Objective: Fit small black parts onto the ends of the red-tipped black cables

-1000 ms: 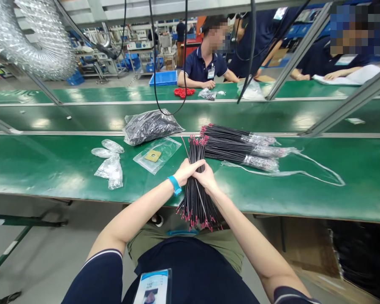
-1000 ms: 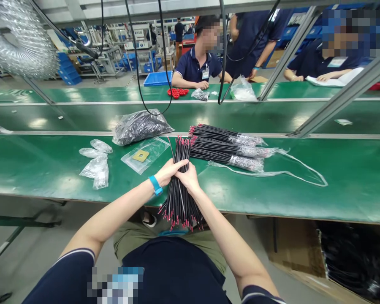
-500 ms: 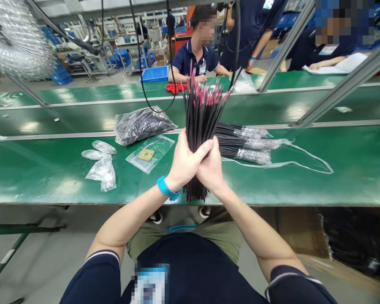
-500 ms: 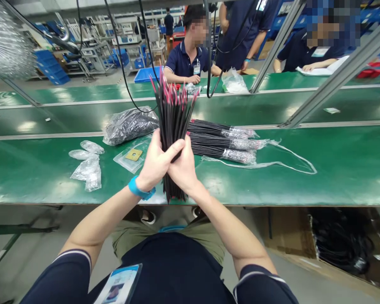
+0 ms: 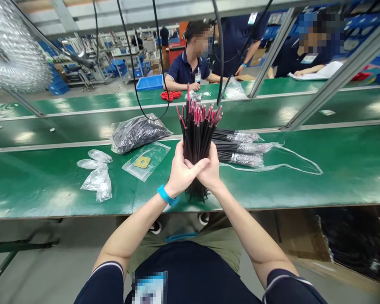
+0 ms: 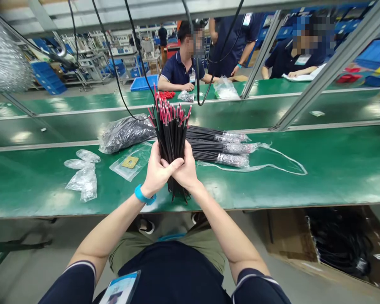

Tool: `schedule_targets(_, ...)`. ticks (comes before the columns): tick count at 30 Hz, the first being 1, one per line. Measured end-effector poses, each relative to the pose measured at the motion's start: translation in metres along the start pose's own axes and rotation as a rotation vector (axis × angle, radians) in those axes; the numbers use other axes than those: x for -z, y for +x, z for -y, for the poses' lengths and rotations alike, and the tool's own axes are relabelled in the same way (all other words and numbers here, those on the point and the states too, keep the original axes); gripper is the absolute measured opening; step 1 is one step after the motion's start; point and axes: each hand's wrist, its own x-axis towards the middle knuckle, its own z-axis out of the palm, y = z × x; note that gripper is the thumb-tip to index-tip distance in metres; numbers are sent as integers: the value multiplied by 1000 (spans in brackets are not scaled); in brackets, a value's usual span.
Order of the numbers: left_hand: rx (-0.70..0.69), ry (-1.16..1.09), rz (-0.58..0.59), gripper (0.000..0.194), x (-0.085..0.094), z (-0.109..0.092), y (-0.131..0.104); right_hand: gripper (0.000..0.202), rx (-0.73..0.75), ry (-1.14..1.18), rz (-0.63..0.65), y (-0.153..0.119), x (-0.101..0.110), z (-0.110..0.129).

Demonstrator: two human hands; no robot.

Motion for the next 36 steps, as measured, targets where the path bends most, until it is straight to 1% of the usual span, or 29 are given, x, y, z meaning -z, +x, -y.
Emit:
schedule_targets(3, 41, 3, -65, 69, -5, -8, -2, 78, 33, -25, -54, -3, 0, 3)
schedule_targets(6, 75, -41, -78, 62, -7, -16, -3, 72, 70, -79, -105, -6, 1, 5)
schedule_targets(8, 86, -96, -40, 60, -4, -20, -1, 70, 83, -92, -110, -6, 3, 5)
schedule_targets(11, 95, -160, 40, 63, 4, -24, 5, 72, 89, -68, -75, -2, 7, 7)
schedule_targets(15, 106, -227, 69, 66, 13, -21, 11, 80, 82, -12, 4, 0, 12, 15)
schedule_targets(17, 104, -265, 110, 62, 13, -17, 11, 81, 69, -3, 33, -2, 12, 17)
schedule_targets(19, 93, -278, 134, 58, 8, -13, 10, 78, 71, -2, 36, -6, 10, 14)
schedule_targets(20, 92, -280, 122, 58, 5, -12, 9, 75, 79, -5, 26, -7, 8, 12)
schedule_targets(22, 111, -277, 55, 58, -4, -12, 11, 65, 98, -18, -18, -9, 3, 6)
schedule_targets(24, 138, -259, -36, 53, -13, -17, 16, 54, 94, -28, -68, -7, -2, 1)
schedule_targets(26, 138, -215, -115, 45, -19, -25, 23, 48, 57, -18, -118, 0, -7, 0)
schedule_targets(29, 80, -159, -181, 38, -25, -38, 36, 52, 10, 20, -199, 12, -12, 5)
schedule_targets(31, 42, -167, -202, 39, -28, -38, 44, 56, 19, 54, -204, 20, -14, 5)
schedule_targets(33, 43, -196, -217, 40, -31, -31, 49, 61, 8, 80, -193, 25, -16, 1)
schedule_targets(36, 95, -234, -251, 44, -34, -15, 50, 70, -54, 65, -152, 29, -16, -8)
